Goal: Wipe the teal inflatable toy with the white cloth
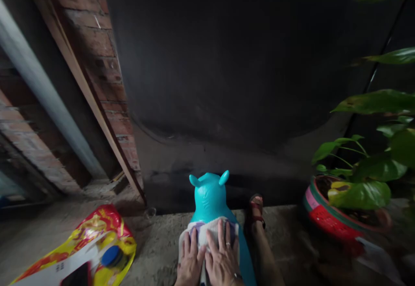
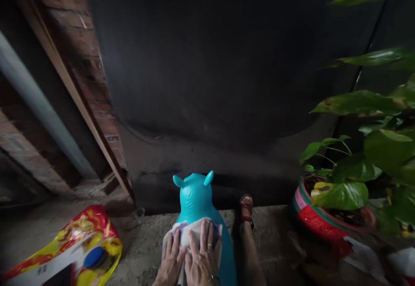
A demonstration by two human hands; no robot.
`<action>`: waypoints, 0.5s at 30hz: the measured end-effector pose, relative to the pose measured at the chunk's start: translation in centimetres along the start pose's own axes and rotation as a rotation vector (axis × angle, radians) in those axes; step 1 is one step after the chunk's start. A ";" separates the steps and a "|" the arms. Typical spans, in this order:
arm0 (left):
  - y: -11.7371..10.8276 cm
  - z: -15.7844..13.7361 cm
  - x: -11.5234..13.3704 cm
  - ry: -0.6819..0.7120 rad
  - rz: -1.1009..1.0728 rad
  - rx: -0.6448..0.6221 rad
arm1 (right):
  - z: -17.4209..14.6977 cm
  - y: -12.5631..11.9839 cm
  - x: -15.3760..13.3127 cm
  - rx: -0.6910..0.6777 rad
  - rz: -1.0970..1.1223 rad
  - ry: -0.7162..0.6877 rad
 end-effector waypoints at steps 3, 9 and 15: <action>-0.6 1.0 0.4 0.058 -0.013 0.039 | 1.0 0.1 -0.2 -0.086 0.115 0.012; 0.1 -0.3 -0.4 0.031 0.045 0.030 | -0.9 -0.7 -0.7 -0.020 0.058 0.017; 3.5 -4.8 -1.5 0.058 0.397 0.026 | 0.8 -6.6 3.4 0.030 -0.071 0.060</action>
Point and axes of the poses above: each hand's wrist, its own z-axis towards the middle knuckle, its own y-axis out of the palm, x = y × z, the point moved 7 cm from there along z, towards the middle knuckle, and after that the axes turned 11 degrees about -x, right-handed, at the moved point
